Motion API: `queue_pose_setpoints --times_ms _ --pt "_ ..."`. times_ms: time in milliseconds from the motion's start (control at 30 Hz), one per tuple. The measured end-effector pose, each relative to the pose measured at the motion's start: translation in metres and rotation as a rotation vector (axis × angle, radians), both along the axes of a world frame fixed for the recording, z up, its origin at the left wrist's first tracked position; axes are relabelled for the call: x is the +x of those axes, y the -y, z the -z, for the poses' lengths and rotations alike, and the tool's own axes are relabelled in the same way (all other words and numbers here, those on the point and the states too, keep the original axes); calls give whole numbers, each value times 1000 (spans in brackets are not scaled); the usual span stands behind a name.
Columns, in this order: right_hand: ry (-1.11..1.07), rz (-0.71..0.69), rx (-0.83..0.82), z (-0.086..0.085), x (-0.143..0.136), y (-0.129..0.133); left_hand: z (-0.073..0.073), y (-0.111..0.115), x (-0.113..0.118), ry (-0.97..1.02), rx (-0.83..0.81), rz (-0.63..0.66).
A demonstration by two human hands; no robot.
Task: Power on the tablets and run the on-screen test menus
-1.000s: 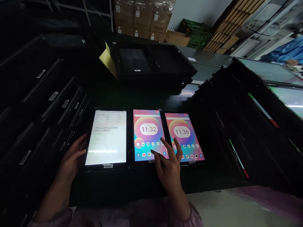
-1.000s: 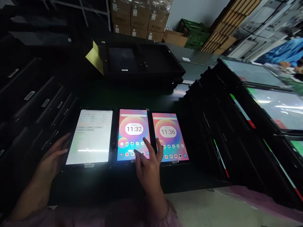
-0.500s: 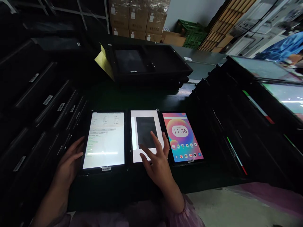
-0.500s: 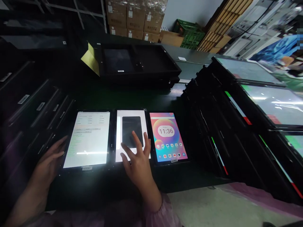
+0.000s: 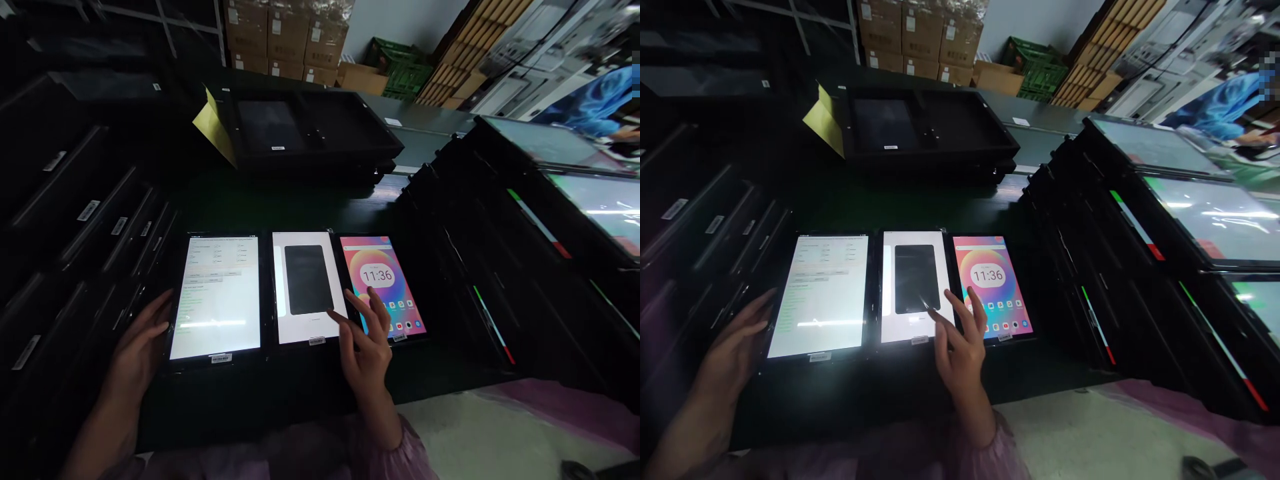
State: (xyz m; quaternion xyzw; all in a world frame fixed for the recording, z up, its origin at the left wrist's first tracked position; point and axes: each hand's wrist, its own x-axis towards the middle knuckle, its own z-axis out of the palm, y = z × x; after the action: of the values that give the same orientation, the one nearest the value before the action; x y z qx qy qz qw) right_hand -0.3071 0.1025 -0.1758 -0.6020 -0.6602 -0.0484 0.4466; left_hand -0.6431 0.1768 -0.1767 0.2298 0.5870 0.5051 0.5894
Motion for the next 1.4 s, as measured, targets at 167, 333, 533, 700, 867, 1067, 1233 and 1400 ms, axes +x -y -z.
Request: queue_pose_setpoints --times_ms 167,333,533,700,867,1067,1233,1400 --pt "33 82 14 10 20 15 0 0 0 -6 19 0" --pt "39 38 -11 8 16 18 2 1 -2 -16 2 6" --pt "86 -64 -97 2 -2 9 -2 1 4 -40 14 12" --pt "112 -110 -123 -1 -16 0 -4 1 1 -20 -3 23" --pt "75 -124 -84 -1 -12 4 -2 1 -1 -32 7 33" --pt "97 -102 -99 7 2 13 -4 2 2 -65 -1 36" --pt "115 30 -133 9 3 7 -5 1 3 -69 -3 33" --pt "13 -15 -35 0 2 6 -4 0 2 -68 -5 17"
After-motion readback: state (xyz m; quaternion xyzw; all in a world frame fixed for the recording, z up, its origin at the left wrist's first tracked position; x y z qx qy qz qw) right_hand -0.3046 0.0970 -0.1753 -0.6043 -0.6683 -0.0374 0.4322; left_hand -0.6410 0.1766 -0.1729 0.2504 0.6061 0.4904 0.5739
